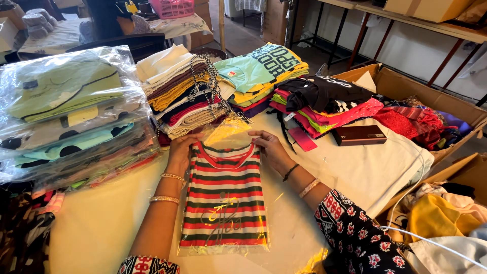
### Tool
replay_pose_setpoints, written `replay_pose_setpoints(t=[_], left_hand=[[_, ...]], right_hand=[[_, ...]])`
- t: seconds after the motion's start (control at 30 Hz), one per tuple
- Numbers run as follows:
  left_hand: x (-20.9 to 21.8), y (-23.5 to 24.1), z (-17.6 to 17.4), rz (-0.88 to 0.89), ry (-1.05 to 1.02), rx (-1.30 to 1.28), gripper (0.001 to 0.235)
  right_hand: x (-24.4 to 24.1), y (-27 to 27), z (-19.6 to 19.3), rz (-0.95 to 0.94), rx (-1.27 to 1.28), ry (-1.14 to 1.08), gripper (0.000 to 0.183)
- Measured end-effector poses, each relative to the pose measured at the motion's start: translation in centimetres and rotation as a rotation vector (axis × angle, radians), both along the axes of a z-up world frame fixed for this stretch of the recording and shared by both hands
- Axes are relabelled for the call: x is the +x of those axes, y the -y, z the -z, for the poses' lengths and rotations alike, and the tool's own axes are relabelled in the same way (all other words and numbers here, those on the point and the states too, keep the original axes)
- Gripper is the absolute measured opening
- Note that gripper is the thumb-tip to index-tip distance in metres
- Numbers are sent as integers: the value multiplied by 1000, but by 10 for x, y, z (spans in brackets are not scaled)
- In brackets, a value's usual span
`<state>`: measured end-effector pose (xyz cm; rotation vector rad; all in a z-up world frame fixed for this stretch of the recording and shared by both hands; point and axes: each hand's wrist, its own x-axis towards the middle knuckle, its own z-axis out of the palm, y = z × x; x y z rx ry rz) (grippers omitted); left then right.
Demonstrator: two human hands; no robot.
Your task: The person places a folded polka-dot shirt into a clear plastic bag and stacks it on a pile of packaged clothes. They then retrieve a striped shirt from a cardboard box, place it into a new plastic bag, and seal it before stacking it on the pile.
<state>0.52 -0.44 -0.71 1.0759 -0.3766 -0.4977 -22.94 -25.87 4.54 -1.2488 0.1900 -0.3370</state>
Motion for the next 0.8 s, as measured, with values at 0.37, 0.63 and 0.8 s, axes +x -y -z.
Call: replay_pose_setpoints(t=[0.37,0.63,0.8], left_hand=[[-6,-18,-33,98,149,219,23],[-24,-30,-59,203,279,399,26],[-25,-27,-63,186,391,439,17]], right_hand=[[6,23,4,-156,-191,-20,32],[-4,29,-14,-207,-575,-128,36],[-4,30,-16,-194,-545,-98,23]])
